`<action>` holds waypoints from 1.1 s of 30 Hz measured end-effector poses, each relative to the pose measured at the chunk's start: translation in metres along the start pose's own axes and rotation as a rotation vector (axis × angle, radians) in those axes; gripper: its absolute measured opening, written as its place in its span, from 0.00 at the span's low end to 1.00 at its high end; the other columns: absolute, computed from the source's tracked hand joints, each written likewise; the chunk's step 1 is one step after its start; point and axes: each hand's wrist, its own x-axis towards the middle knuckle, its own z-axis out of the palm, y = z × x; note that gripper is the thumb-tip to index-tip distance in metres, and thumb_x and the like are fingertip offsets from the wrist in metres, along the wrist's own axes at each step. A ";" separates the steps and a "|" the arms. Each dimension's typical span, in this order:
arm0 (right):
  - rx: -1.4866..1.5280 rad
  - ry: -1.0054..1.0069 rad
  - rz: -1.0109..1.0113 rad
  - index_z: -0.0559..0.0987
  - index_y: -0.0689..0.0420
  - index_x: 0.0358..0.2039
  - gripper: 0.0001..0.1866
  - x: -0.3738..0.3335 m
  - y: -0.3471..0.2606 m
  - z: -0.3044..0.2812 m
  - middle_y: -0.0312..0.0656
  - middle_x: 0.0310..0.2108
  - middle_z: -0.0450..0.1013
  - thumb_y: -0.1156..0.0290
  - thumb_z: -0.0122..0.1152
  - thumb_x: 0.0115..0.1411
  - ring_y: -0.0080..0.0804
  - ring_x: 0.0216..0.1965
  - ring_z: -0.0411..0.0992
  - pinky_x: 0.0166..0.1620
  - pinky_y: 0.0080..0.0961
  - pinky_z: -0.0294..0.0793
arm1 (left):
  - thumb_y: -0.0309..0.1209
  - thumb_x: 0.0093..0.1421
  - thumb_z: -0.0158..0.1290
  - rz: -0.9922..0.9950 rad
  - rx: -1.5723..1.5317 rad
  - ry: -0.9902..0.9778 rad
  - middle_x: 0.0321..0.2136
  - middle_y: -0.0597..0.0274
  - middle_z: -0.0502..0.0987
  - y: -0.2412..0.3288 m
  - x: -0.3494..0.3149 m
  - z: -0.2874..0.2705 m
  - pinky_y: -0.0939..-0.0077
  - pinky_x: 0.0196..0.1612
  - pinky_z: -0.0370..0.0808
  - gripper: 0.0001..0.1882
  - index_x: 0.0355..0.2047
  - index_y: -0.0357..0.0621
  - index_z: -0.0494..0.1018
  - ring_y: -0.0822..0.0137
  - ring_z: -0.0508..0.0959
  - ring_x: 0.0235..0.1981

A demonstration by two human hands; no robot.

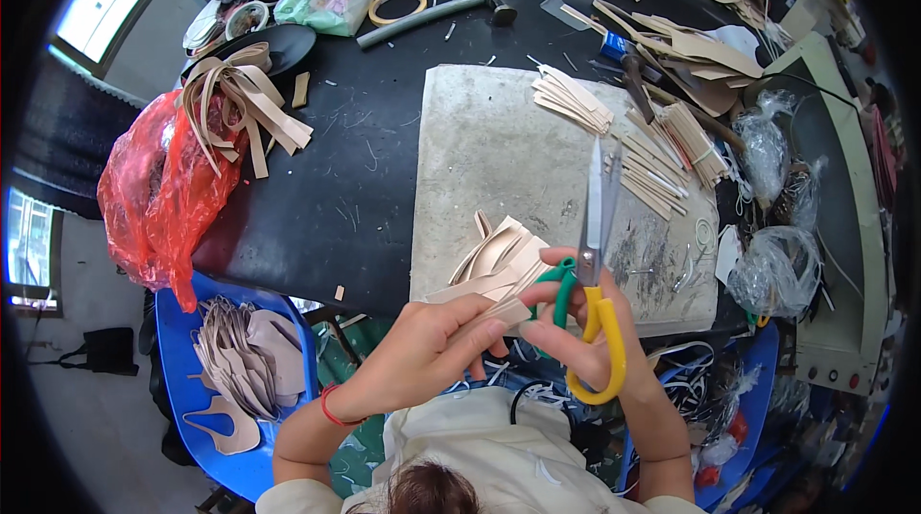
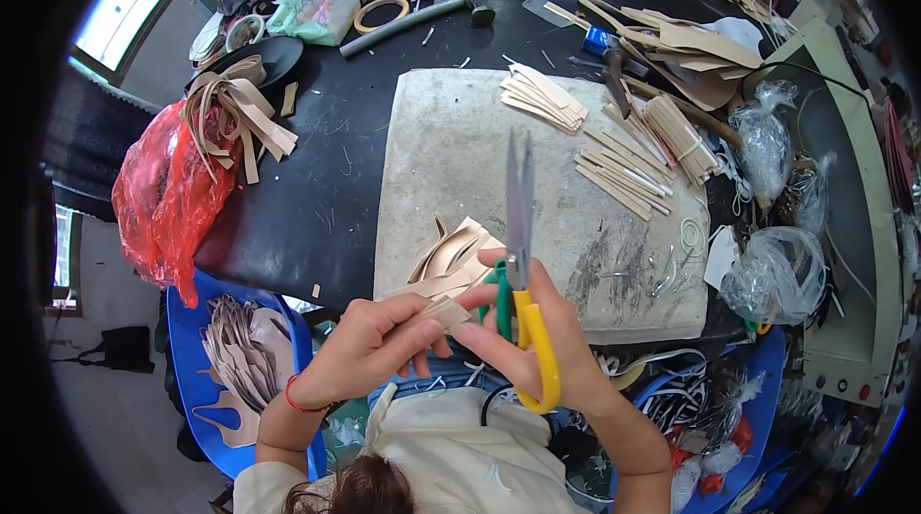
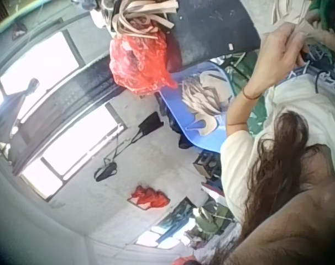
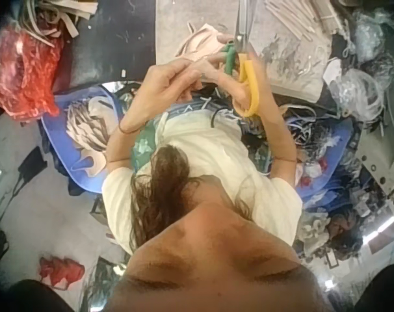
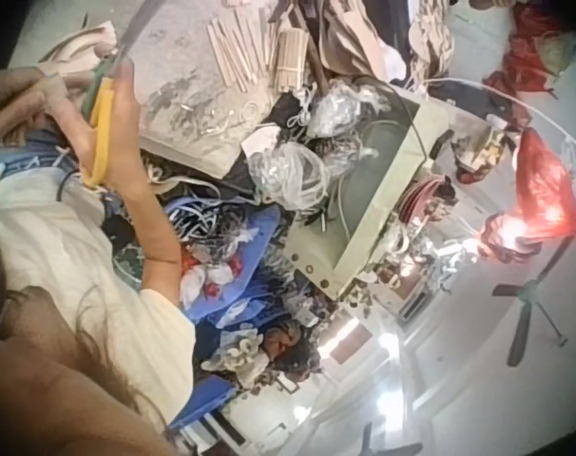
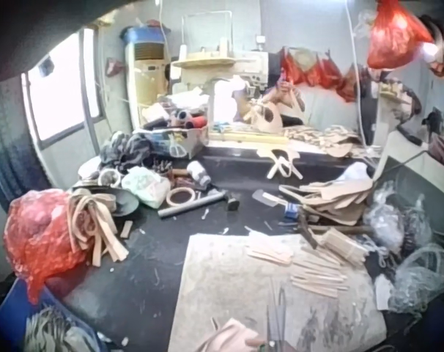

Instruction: The person handles beige leather-like strips, folding and aligning them into stacks. Using yellow-handled scissors, the person cuts the strips into shorter, uniform pieces and places them on the work surface. A coworker is visible in the background working at a sewing machine.

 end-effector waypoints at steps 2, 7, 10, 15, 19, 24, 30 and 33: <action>-0.103 0.037 -0.025 0.63 0.59 0.52 0.28 0.005 -0.001 0.003 0.37 0.31 0.73 0.76 0.63 0.52 0.15 0.26 0.67 0.30 0.14 0.67 | 0.32 0.64 0.47 0.022 0.043 -0.025 0.25 0.62 0.78 0.001 0.001 0.002 0.85 0.23 0.73 0.12 0.38 0.34 0.73 0.78 0.77 0.22; -0.423 0.223 -0.140 0.65 0.58 0.51 0.25 0.016 0.001 -0.011 0.39 0.28 0.75 0.76 0.61 0.53 0.22 0.23 0.71 0.28 0.20 0.71 | 0.32 0.64 0.45 0.061 0.129 0.029 0.22 0.57 0.76 -0.024 -0.015 -0.009 0.77 0.25 0.73 0.12 0.37 0.34 0.70 0.69 0.77 0.21; -0.602 0.288 -0.156 0.65 0.57 0.51 0.25 0.027 0.004 -0.011 0.44 0.27 0.75 0.75 0.62 0.53 0.32 0.24 0.75 0.29 0.25 0.73 | 0.33 0.63 0.46 -0.018 0.137 0.103 0.21 0.57 0.76 -0.030 -0.011 -0.009 0.77 0.24 0.73 0.13 0.37 0.33 0.71 0.70 0.77 0.21; -0.790 0.400 -0.296 0.67 0.57 0.52 0.28 0.028 0.013 -0.011 0.41 0.21 0.70 0.71 0.67 0.51 0.30 0.22 0.71 0.26 0.27 0.69 | 0.34 0.64 0.47 -0.142 -0.020 0.154 0.22 0.66 0.75 -0.035 0.000 -0.008 0.86 0.23 0.70 0.14 0.40 0.33 0.72 0.80 0.73 0.21; -0.614 0.021 -0.116 0.70 0.60 0.49 0.39 -0.029 0.000 -0.027 0.39 0.29 0.69 0.51 0.74 0.41 0.24 0.29 0.68 0.32 0.23 0.70 | 0.38 0.65 0.45 -0.214 -0.218 0.055 0.22 0.66 0.75 -0.046 0.001 -0.018 0.87 0.23 0.70 0.18 0.43 0.34 0.72 0.80 0.73 0.21; -0.447 -0.403 0.377 0.70 0.61 0.48 0.34 -0.067 0.027 -0.032 0.44 0.27 0.71 0.57 0.72 0.45 0.31 0.25 0.70 0.31 0.24 0.70 | 0.39 0.65 0.44 -0.229 -0.281 -0.006 0.23 0.65 0.75 -0.041 0.000 -0.021 0.86 0.23 0.71 0.18 0.41 0.34 0.72 0.80 0.73 0.22; -0.359 -0.362 0.270 0.70 0.64 0.48 0.29 -0.043 0.037 -0.015 0.46 0.23 0.71 0.58 0.67 0.51 0.34 0.23 0.70 0.30 0.26 0.70 | 0.39 0.65 0.44 -0.205 -0.197 0.033 0.24 0.64 0.76 -0.037 -0.002 -0.016 0.85 0.24 0.71 0.17 0.35 0.35 0.73 0.78 0.74 0.23; -0.343 -0.333 0.231 0.72 0.64 0.46 0.27 -0.036 0.040 -0.011 0.47 0.23 0.71 0.58 0.66 0.51 0.33 0.21 0.70 0.29 0.26 0.70 | 0.39 0.65 0.44 -0.214 -0.187 0.036 0.24 0.64 0.76 -0.037 -0.002 -0.014 0.85 0.24 0.72 0.17 0.33 0.35 0.73 0.78 0.75 0.23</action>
